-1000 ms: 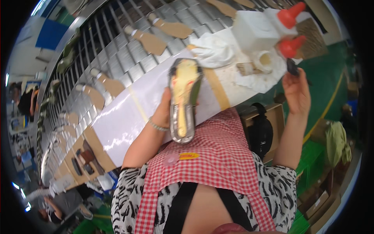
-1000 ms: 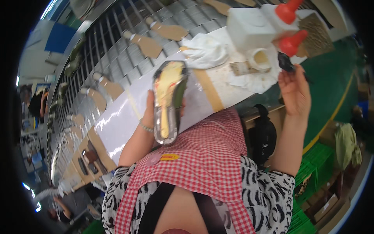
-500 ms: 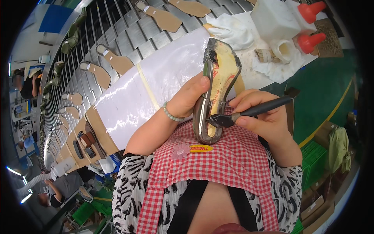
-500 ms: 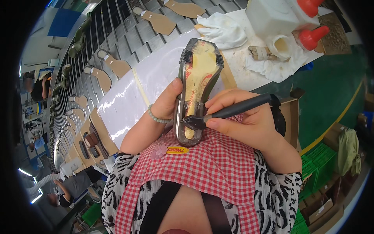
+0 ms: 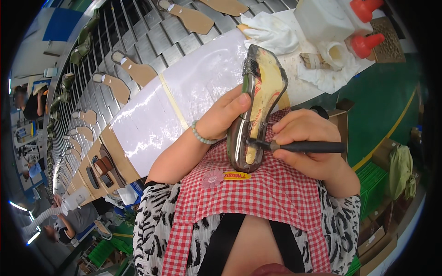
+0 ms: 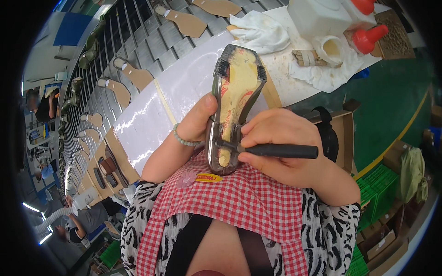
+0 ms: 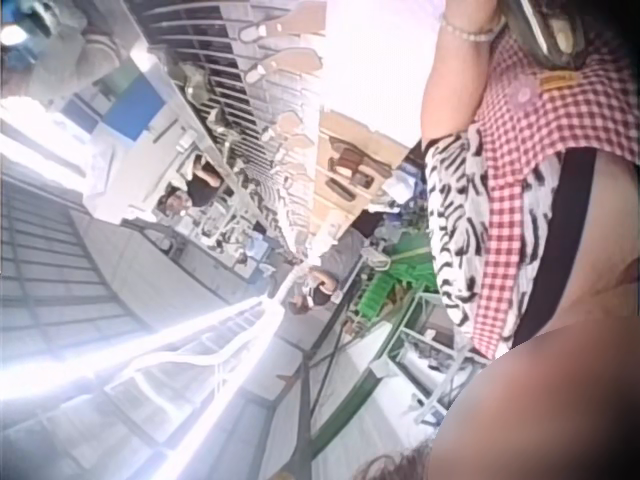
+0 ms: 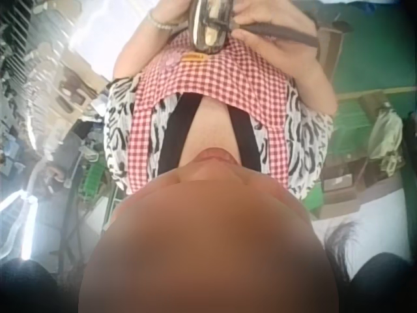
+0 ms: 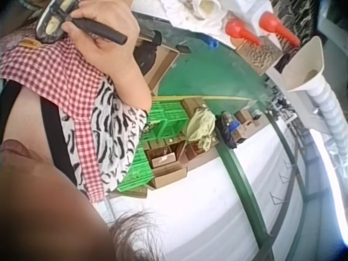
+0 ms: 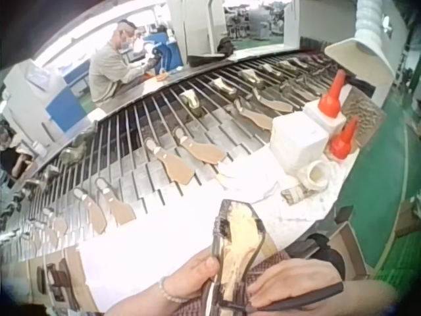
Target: The person repeatedly picks up a high-heeled shoe from a conveyor belt, applies a liquid substance to the sole with a brush, and places the shoe back on the belt. This process is repeated for multiple shoes throughout the clip.
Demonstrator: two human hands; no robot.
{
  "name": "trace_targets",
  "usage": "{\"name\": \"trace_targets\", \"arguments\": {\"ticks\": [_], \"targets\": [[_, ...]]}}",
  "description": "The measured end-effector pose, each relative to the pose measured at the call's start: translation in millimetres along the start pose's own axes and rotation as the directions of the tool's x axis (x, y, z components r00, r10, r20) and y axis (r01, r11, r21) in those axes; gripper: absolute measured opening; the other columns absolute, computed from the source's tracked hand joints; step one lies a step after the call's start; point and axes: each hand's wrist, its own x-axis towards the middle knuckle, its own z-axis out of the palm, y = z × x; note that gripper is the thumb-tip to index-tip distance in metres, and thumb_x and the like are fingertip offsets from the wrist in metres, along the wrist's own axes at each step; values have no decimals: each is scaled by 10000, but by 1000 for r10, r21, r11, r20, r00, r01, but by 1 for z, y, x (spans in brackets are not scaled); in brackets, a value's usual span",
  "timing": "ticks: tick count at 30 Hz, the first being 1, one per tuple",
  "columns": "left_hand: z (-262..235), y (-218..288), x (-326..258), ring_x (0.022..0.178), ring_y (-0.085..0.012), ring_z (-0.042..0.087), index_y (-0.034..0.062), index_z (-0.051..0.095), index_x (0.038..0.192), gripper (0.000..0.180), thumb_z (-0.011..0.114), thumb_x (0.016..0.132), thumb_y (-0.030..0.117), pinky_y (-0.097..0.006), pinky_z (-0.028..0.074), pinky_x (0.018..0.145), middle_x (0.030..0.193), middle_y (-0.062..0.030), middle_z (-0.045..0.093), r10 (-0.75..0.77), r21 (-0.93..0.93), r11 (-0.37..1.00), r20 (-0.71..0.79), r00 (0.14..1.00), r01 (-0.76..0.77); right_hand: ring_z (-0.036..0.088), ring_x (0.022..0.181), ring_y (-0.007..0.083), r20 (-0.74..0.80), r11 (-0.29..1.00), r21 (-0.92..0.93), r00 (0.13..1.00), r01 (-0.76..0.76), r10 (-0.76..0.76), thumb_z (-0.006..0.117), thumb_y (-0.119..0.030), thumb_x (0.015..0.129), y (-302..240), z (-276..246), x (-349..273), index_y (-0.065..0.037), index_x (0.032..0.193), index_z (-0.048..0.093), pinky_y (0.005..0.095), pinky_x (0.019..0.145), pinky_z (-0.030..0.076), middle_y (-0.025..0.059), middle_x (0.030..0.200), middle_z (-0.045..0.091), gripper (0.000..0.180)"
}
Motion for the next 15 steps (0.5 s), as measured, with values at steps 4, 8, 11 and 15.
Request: {"name": "trace_targets", "arguments": {"ticks": [4, 8, 11, 15], "targets": [[-1, -4, -2, 1087, -139, 517, -25, 368, 1359, 788, 556, 869, 562, -268, 445, 904, 1224, -82, 525, -7, -13, 1000, -11, 1000, 7, 653, 803, 242, 86, 994, 96, 995, -59, 51, 785, -77, 681, -2, 0, -3, -39, 795, 653, 327, 708, 499, 79, 778, 654, 178], [-12, -2, -4, 1040, -159, 562, -7, 406, 1333, 808, 583, 829, 600, -290, 479, 872, 1192, -99, 557, 35, -75, 996, -37, 999, -38, 652, 839, 239, -4, 909, 393, 988, -138, 151, 758, -32, 712, 0, -6, -6, 4, 846, 640, 327, 766, 504, 145, 880, 660, 182], [-30, 9, -6, 1077, -232, 585, 6, 420, 1323, 849, 571, 797, 655, -364, 501, 890, 1191, -151, 574, 204, 66, 978, -103, 974, -198, 638, 921, 259, -170, 746, 661, 954, -75, 247, 700, -22, 782, 3, -8, -9, 31, 965, 587, 364, 869, 495, 226, 1007, 633, 221], [-50, 14, -18, 1155, -241, 513, 11, 383, 1319, 867, 866, 618, 174, -390, 430, 988, 1247, -111, 513, 524, 246, 845, -211, 825, -474, 628, 960, 253, -306, 633, 774, 858, -27, 412, 658, -83, 845, 17, -8, -6, 33, 1023, 548, 388, 928, 467, 219, 1010, 641, 239]]}}
